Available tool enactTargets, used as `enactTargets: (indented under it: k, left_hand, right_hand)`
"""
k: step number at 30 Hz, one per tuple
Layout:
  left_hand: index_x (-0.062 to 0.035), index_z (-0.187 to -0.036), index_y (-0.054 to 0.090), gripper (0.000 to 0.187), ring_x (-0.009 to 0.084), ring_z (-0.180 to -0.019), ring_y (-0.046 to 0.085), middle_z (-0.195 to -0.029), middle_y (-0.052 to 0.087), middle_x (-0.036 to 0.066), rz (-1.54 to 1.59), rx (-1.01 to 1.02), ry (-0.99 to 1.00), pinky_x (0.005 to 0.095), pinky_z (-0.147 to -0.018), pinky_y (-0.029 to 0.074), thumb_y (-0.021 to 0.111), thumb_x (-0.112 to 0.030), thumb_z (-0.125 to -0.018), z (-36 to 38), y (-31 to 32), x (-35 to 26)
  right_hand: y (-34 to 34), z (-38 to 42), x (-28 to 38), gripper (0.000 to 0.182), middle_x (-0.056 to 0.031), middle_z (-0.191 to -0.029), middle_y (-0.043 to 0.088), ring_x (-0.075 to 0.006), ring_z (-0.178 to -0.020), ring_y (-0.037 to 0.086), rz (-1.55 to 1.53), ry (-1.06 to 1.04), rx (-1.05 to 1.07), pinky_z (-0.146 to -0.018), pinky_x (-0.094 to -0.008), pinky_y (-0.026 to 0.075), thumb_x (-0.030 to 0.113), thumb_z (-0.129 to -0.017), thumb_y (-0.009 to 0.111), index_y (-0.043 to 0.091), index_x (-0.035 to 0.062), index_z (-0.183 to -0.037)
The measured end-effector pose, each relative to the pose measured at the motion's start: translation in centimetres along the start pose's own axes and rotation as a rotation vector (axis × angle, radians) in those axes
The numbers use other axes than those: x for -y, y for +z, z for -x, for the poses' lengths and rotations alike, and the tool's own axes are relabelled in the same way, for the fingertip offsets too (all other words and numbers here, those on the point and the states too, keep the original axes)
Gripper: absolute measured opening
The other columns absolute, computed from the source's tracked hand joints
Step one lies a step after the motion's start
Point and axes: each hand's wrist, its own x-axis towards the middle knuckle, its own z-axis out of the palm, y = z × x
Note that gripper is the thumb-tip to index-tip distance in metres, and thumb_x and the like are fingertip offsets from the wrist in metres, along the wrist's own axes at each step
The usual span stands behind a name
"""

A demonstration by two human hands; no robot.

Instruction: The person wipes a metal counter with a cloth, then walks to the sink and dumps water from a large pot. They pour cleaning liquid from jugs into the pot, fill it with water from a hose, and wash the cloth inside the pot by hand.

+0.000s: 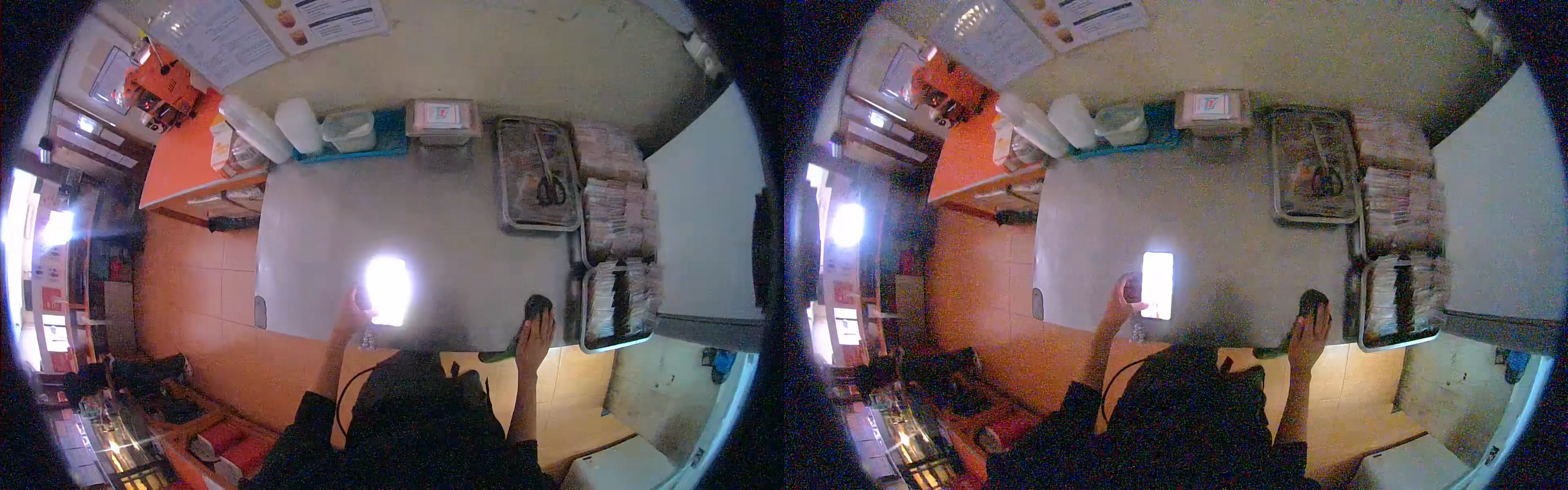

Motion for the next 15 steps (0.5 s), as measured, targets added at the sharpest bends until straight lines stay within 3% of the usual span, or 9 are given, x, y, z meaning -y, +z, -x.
enactTargets:
  k: [4, 7, 9, 13, 15]
  left_hand:
    - [-0.0055, -0.115, 0.048, 0.063, 0.0164, -0.078, 0.056, -0.090, 0.058, 0.005, 0.042, 0.061, -0.067, 0.0304, -0.072, 0.047, 0.075, -0.013, -0.059, -0.2, -0.4, -1.0]
    - [-0.0060, -0.113, 0.049, 0.056, 0.0145, -0.075, 0.054, -0.088, 0.058, 0.004, 0.157, 0.082, -0.259, 0.0295, -0.067, 0.046, 0.073, -0.013, -0.063, -0.1, -0.2, -1.5]
    - [-0.0062, -0.108, 0.052, 0.046, 0.0126, -0.071, 0.053, -0.083, 0.058, 0.003, -0.056, -0.073, -0.046, 0.0276, -0.063, 0.045, 0.071, -0.015, -0.067, -0.4, 1.0, 0.0]
    - [-0.0058, -0.100, 0.056, 0.036, 0.0117, -0.066, 0.053, -0.076, 0.058, 0.002, 0.024, -0.074, -0.032, 0.0260, -0.062, 0.045, 0.070, -0.016, -0.068, -0.8, 1.3, 0.3]
    - [-0.0050, -0.096, 0.058, 0.030, 0.0110, -0.064, 0.053, -0.075, 0.059, 0.002, -0.083, -0.142, 0.017, 0.0255, -0.061, 0.045, 0.069, -0.016, -0.070, -0.8, 1.1, -0.3]
  right_hand:
    - [0.4, 0.3, -0.6, 0.033, -0.0190, -0.130, 0.040, -0.0346, -0.125, 0.030, 0.029, -0.036, 0.002, -0.104, -0.0469, 0.020, 0.019, -0.090, 0.041, 0.050, -0.0042, -0.111]
    - [0.9, 0.4, -0.8, 0.033, -0.0194, -0.130, 0.039, -0.0345, -0.125, 0.030, 0.065, -0.027, 0.001, -0.103, -0.0472, 0.021, 0.018, -0.090, 0.041, 0.049, -0.0044, -0.112]
    - [0.9, 0.3, -0.6, 0.035, -0.0218, -0.128, 0.040, -0.0367, -0.123, 0.032, 0.022, -0.043, -0.077, -0.102, -0.0482, 0.023, 0.022, -0.092, 0.039, 0.049, -0.0057, -0.110]
    - [2.0, -0.6, -0.7, 0.039, -0.0216, -0.129, 0.039, -0.0370, -0.124, 0.029, 0.063, 0.052, -0.073, -0.103, -0.0471, 0.021, 0.024, -0.092, 0.038, 0.046, -0.0075, -0.114]
    - [2.4, -1.6, -0.2, 0.043, -0.0217, -0.130, 0.038, -0.0369, -0.125, 0.027, 0.098, 0.084, -0.155, -0.104, -0.0455, 0.021, 0.026, -0.093, 0.036, 0.044, -0.0086, -0.117]
